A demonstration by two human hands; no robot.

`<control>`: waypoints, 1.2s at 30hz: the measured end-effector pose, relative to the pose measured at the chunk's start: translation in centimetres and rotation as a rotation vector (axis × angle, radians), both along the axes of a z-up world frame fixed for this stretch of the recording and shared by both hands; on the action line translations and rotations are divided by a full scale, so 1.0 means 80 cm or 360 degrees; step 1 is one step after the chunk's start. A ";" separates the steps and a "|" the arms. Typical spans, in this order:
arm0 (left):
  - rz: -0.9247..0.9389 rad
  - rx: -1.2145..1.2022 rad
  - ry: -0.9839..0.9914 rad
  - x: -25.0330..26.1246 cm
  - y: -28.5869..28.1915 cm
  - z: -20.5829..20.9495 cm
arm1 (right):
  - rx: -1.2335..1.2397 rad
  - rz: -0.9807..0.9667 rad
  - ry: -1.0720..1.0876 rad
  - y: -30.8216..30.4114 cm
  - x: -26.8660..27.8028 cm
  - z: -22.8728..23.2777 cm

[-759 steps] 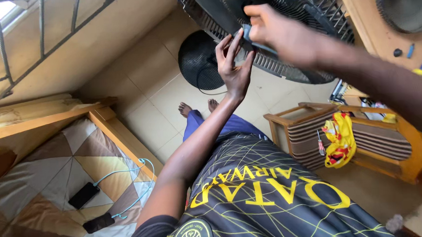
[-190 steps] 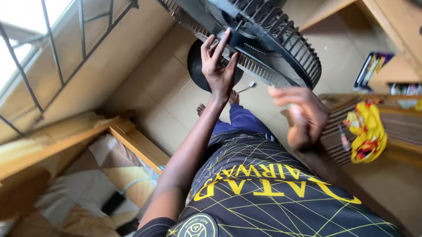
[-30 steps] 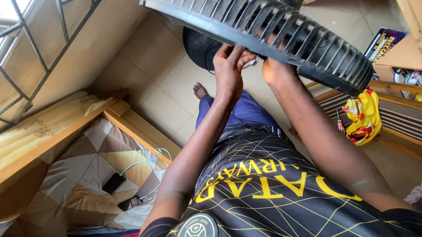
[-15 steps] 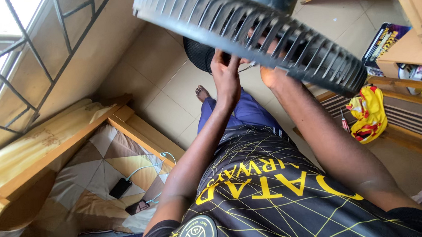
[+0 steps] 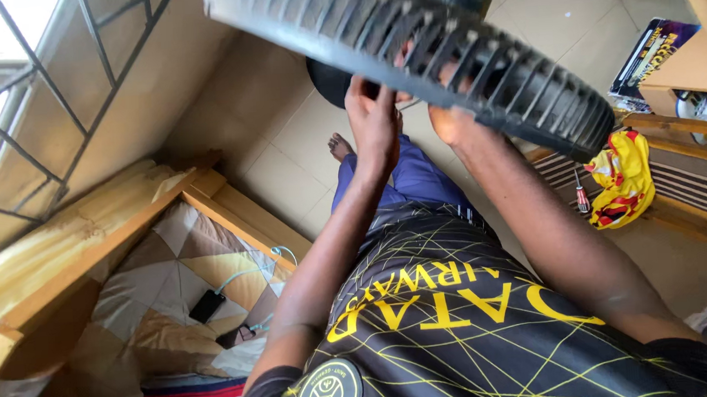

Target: The person assembles a standing fan by attaching the fan blades to the motor hub and securing them with a nut. The person then places the front protective cage over the blades and fastens it to the fan body.

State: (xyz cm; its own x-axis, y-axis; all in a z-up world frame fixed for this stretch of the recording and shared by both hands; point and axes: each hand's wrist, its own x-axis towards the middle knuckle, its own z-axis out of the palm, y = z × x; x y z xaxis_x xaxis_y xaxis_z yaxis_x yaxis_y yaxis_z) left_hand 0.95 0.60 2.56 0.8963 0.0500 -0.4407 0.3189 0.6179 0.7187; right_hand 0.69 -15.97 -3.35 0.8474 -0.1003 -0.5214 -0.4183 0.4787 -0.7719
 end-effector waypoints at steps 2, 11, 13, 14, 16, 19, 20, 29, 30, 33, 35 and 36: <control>-0.0064 -0.0072 0.0203 0.012 0.009 0.007 | 0.0016 0.0020 0.0001 0.001 0.005 -0.002; -0.0051 -0.0556 0.0185 0.012 0.013 -0.028 | -0.0335 0.0296 -0.0116 0.004 -0.007 0.070; -0.0019 -0.0591 0.0196 0.008 0.013 -0.040 | -0.1358 0.0517 -0.0048 -0.010 -0.022 0.066; -0.0026 -0.0599 0.0198 0.009 0.013 -0.046 | -0.1852 0.0677 -0.0553 -0.021 -0.019 0.058; -0.0036 -0.0617 0.0197 0.010 0.014 -0.057 | -0.2764 0.1017 -0.1642 -0.038 -0.005 0.047; -0.0080 -0.0845 0.0198 0.013 0.010 -0.069 | -0.2486 0.1342 -0.1184 -0.033 -0.004 0.068; -0.0081 -0.0931 0.0224 0.012 0.007 -0.070 | -0.2131 0.1193 -0.0992 -0.025 -0.003 0.083; 0.0000 -0.1253 0.0395 0.022 -0.017 -0.079 | -0.1900 0.1249 -0.1075 0.040 0.025 0.220; -0.0038 -0.1283 0.0428 0.030 -0.016 -0.085 | -0.2043 0.1312 -0.0934 0.053 0.023 0.238; -0.0151 -0.1438 0.0284 0.029 -0.017 -0.095 | -0.2468 0.1653 -0.0502 0.076 0.000 0.303; -0.0189 -0.1422 0.0231 0.036 -0.013 -0.086 | -0.2376 0.1697 -0.0746 0.068 -0.025 0.351; -0.0176 -0.1358 0.0282 0.030 -0.011 -0.080 | -0.2122 0.1614 -0.1112 0.051 -0.042 0.381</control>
State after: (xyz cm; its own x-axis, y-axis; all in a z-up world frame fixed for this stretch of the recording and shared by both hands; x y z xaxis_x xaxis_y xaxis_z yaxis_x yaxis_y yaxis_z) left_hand 3.32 -0.25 -3.81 0.7915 -0.4430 -0.4211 0.4716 0.8809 -0.0401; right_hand -2.71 -11.90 27.11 0.8426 0.5303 -0.0934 0.4111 -0.7456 -0.5245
